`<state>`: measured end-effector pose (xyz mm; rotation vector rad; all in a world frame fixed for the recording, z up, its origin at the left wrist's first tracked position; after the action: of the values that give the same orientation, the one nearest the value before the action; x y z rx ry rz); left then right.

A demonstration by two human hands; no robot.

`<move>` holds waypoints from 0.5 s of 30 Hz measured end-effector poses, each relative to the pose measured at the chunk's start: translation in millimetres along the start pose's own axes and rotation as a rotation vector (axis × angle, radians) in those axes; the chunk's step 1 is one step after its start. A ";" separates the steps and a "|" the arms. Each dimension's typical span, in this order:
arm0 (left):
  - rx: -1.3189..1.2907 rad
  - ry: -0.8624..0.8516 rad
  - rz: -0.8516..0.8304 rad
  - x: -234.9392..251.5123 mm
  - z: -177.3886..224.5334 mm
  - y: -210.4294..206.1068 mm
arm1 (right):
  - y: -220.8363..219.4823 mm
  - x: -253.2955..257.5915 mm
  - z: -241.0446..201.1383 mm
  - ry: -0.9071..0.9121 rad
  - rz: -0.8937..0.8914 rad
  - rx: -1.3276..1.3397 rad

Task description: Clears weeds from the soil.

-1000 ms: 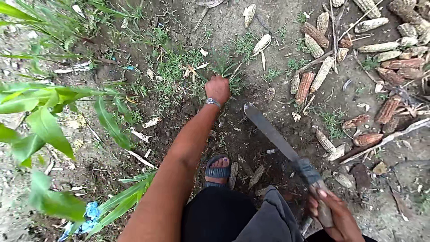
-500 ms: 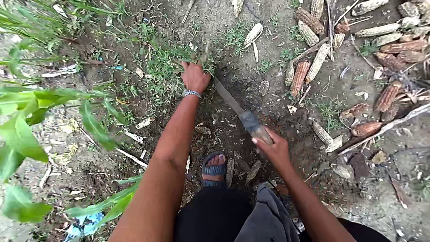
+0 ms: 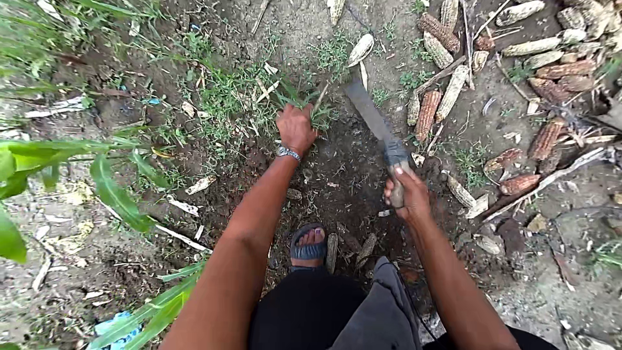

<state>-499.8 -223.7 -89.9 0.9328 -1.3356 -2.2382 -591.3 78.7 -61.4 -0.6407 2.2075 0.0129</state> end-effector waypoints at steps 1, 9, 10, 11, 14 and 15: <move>0.020 -0.005 -0.004 0.6 -1.4 -0.5 | -0.3 9.6 6.0 0.027 -0.005 0.005; 0.028 0.056 -0.163 14.1 -1.7 12.1 | 62.4 -72.2 59.2 0.006 -0.046 0.136; 0.026 0.064 -0.171 14.6 -1.4 10.3 | 67.0 -80.4 68.6 -0.027 -0.060 0.246; 0.019 0.071 -0.172 14.6 -1.1 8.3 | 64.6 -79.7 72.6 -0.052 -0.080 0.308; 0.006 0.075 -0.159 17.4 -1.0 10.0 | 20.4 -25.8 44.2 -0.087 -0.127 0.204; 0.008 0.072 -0.171 17.4 -1.2 10.8 | 0.7 -2.7 27.5 -0.095 -0.101 0.162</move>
<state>-511.7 -240.2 -86.9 1.1585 -1.2769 -2.3007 -570.5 86.5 -77.9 -0.6460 2.0581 -0.1824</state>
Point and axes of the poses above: each hand's wrist, its own x-axis towards the middle knuckle, its own y-axis out of the back of the hand, z = x × y, the point moved 2 cm from there along x, towards the middle knuckle, and after that the axes turned 10 degrees about -z, right-handed, at the moved point
